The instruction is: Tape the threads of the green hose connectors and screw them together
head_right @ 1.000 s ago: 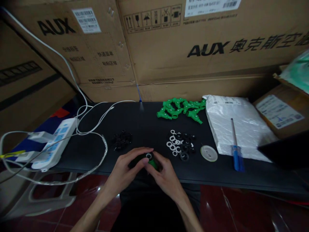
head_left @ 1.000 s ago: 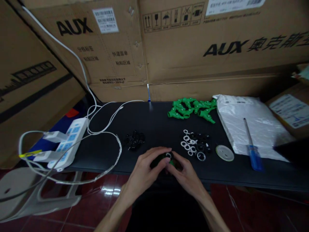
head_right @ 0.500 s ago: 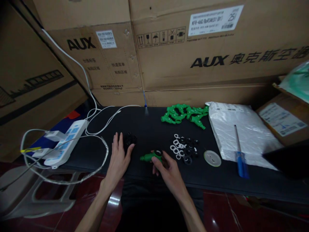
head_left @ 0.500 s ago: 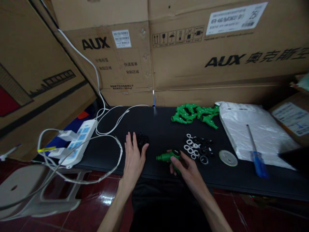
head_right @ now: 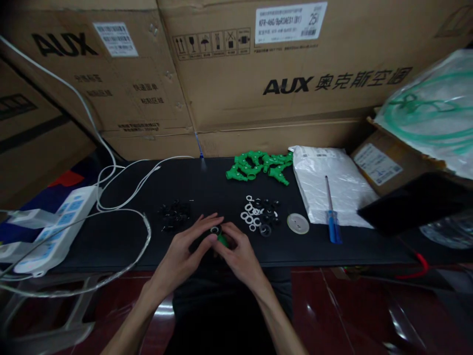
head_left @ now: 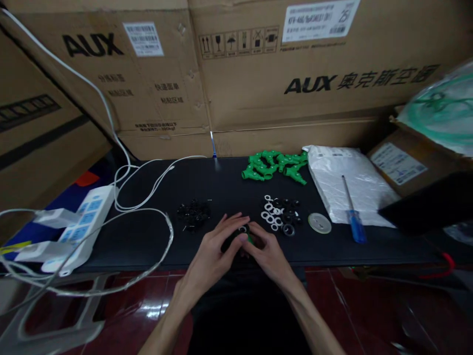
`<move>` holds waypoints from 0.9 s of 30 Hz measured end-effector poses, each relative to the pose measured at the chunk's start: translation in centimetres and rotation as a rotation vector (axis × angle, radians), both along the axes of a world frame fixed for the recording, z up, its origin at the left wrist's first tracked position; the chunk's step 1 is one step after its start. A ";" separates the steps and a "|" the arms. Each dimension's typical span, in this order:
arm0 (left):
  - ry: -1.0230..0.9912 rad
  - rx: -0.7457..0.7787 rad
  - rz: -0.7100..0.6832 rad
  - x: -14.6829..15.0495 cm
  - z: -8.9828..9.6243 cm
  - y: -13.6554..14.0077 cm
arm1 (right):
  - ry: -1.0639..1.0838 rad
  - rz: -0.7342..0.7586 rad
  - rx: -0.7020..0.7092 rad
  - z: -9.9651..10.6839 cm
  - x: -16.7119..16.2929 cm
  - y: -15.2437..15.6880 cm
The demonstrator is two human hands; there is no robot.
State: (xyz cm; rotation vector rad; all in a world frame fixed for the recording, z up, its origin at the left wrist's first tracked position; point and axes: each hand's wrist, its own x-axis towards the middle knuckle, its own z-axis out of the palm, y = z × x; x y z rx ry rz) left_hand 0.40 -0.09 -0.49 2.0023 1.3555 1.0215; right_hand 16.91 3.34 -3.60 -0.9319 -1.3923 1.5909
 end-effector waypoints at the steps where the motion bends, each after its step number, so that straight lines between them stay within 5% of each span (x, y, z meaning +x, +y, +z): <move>1: -0.025 -0.014 0.002 0.2 -0.1 0.2 | -0.005 -0.010 0.014 0.0 0.0 0.0; 7: -0.107 0.110 0.200 1.3 -1.4 0.6 | -0.080 -0.116 0.106 -0.6 -0.5 -0.3; 11: -0.017 0.220 0.337 2.5 -1.6 -1.4 | -0.105 -0.169 0.109 -0.7 -0.8 0.0; 16: 0.076 0.293 0.409 0.4 -0.7 -3.0 | -0.123 -0.220 0.044 -0.6 -1.1 0.7; 19: 0.254 0.238 0.433 -2.6 -0.3 0.3 | -0.112 -0.204 0.012 -0.6 -1.1 0.7; 23: 0.669 0.117 0.246 -5.7 -0.3 6.3 | -0.074 -0.200 -0.021 -0.5 -1.2 0.7; 27: 0.736 0.105 0.186 -6.6 -1.1 8.3 | -0.038 -0.196 -0.041 -0.2 -1.2 0.8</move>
